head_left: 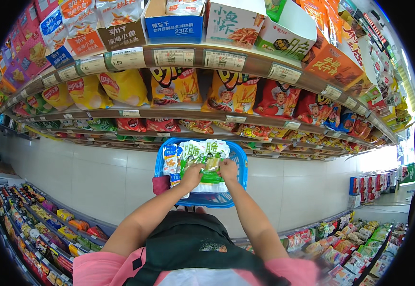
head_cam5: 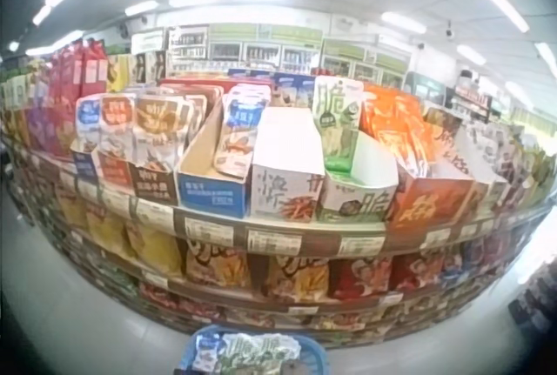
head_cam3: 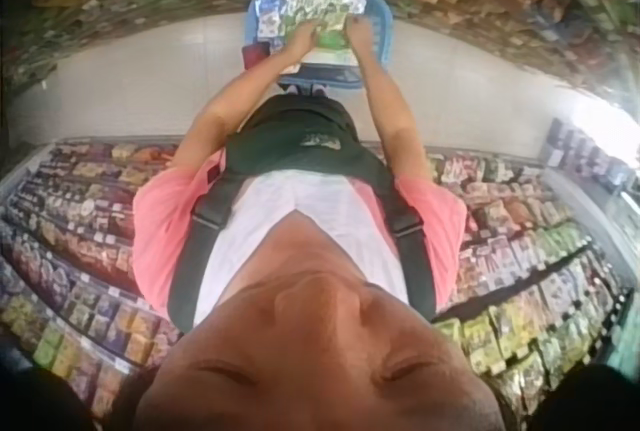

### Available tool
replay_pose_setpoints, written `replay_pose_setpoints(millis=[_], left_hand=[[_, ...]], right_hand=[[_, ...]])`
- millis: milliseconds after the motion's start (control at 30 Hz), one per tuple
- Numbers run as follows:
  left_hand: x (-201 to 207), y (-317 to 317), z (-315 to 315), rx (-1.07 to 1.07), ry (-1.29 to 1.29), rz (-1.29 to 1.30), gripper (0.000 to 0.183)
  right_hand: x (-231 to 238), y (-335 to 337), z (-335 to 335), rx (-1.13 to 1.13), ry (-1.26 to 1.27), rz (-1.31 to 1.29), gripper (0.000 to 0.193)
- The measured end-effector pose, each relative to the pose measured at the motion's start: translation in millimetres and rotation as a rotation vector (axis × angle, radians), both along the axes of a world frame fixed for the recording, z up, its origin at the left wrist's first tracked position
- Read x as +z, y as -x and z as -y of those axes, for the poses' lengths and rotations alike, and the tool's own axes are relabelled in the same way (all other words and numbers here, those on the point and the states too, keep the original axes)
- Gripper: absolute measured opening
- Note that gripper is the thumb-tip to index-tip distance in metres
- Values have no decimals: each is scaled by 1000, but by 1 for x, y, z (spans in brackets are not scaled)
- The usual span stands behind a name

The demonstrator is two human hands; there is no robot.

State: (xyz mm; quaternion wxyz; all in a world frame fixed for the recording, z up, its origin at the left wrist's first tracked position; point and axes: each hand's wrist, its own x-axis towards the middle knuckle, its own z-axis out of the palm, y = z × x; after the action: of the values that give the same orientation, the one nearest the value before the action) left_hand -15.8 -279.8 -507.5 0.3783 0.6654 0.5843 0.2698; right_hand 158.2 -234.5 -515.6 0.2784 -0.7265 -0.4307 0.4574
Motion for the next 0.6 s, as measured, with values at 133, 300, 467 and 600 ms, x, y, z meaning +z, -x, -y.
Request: replay_pose_setpoints(millis=[133,300,467,600], left_hand=[[-3,3,6,-37,32,-41,31],[8,3,12,-84,68,-25,31],[49,17,-12,-150,31,-12,29],[196,26,-45,-285,-78,131,26]], right_hand=[[7,-2,2,30,3,-5,25],[11,-13,6,143,-232,225,26],[120,-2,-6,275,-541,200,25],[291,0,-25,452,-993,164,23]])
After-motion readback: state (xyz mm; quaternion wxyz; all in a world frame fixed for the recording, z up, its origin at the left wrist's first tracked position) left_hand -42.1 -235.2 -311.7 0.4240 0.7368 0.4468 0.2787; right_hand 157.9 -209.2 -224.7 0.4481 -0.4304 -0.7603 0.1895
